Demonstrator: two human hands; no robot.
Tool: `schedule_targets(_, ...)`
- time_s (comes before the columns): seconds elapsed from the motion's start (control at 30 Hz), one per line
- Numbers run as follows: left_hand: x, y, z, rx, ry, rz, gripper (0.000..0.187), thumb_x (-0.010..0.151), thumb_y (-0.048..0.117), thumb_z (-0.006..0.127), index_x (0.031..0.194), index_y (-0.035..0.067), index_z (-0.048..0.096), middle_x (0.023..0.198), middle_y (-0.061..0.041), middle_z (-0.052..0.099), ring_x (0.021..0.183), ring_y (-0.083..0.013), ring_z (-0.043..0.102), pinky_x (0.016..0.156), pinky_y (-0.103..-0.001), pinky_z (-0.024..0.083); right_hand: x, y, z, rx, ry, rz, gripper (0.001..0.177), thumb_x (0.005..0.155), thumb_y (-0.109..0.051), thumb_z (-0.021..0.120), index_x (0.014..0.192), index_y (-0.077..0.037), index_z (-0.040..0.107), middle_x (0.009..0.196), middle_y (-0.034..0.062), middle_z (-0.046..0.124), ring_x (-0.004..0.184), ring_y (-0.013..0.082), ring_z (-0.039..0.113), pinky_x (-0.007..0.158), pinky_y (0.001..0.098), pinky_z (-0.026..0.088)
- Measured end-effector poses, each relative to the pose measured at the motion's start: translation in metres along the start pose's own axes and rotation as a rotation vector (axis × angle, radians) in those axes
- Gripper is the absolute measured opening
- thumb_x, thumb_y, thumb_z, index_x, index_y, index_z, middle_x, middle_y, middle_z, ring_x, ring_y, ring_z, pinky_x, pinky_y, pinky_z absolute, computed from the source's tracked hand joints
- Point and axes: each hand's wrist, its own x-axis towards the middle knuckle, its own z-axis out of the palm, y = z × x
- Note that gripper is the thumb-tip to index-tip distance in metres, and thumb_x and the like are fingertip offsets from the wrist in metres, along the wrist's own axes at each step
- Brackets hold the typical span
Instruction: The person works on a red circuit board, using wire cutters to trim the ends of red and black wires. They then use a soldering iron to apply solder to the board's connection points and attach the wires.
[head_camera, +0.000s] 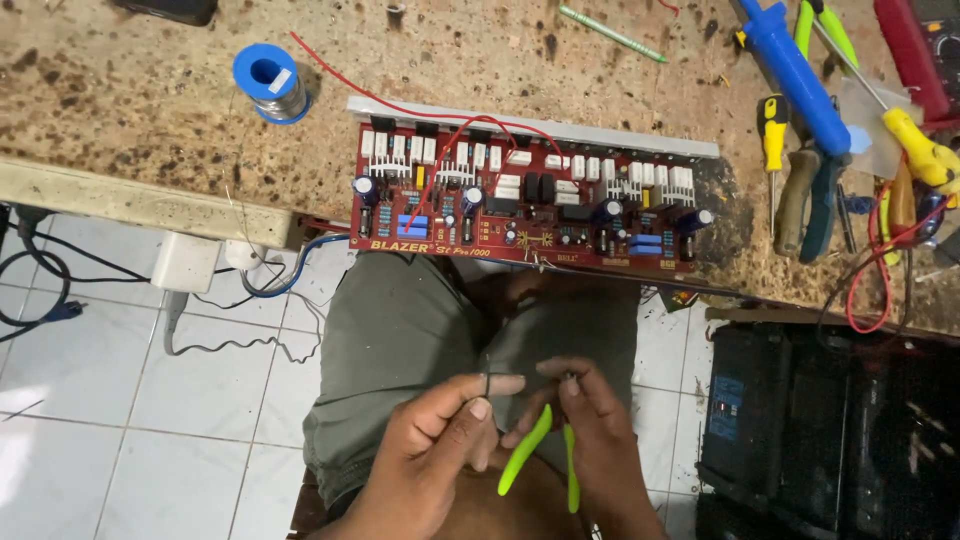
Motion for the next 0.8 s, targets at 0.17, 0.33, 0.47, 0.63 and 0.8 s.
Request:
schedule_targets(0.17,0.001,0.0,-0.005,0.026,0.011,-0.034,0.037,0.101,0.022,0.057,0.122,0.0,0.078,0.064,-0.006,0.062,0.062,-0.0134,0.058,0.062,-0.029,0.048,0.004,-0.003,-0.05,-0.137,-0.042,-0.242,0.031,0.103,-0.024,0.051,0.111,0.001,0.067,0.071,0.0214,0.073,0.061,0.0364,0.078,0.061,0.0462,0.067)
schedule_targets(0.33,0.003,0.004,-0.011,0.014,0.098,-0.182,0.036,0.094,0.021,0.065,0.119,0.001,0.083,0.078,-0.008,0.081,0.068,-0.0117,0.069,0.064,-0.027,0.062,0.01,-0.086,-0.067,-0.802,0.385,-0.499,0.032,0.099,0.004,0.049,0.117,-0.005,0.073,0.08,0.0069,0.078,0.077,0.0153,0.072,0.085,0.0306,0.057)
schedule_targets(0.47,0.006,0.014,-0.016,-0.007,0.086,-0.226,0.036,0.094,0.02,0.065,0.122,0.003,0.08,0.086,-0.012,0.087,0.065,-0.0123,0.069,0.063,-0.029,0.063,0.062,-0.125,-0.123,-1.499,0.546,-0.634,0.025,0.122,-0.011,0.051,0.139,-0.006,0.069,0.087,0.0085,0.075,0.075,0.0278,0.073,0.064,0.0406,0.055)
schedule_targets(0.63,0.009,0.015,-0.023,-0.021,0.17,-0.232,0.028,0.091,0.016,0.068,0.113,0.0,0.077,0.083,-0.015,0.09,0.06,-0.0137,0.075,0.058,-0.029,0.066,0.141,-0.149,-0.169,-2.042,0.549,-0.701,0.03,0.121,-0.045,0.055,0.14,-0.034,0.075,0.094,0.0024,0.08,0.085,0.0312,0.078,0.067,0.042,0.058)
schedule_targets(0.8,0.013,-0.002,-0.032,-0.082,0.173,0.154,0.013,0.093,0.007,0.071,0.1,-0.002,0.077,0.092,-0.017,0.076,0.09,-0.0254,0.078,0.08,-0.035,0.066,0.194,-0.158,-0.169,-1.867,0.428,-0.606,0.026,0.117,-0.048,0.063,0.13,-0.033,0.079,0.104,0.004,0.081,0.099,0.0317,0.075,0.081,0.044,0.056)
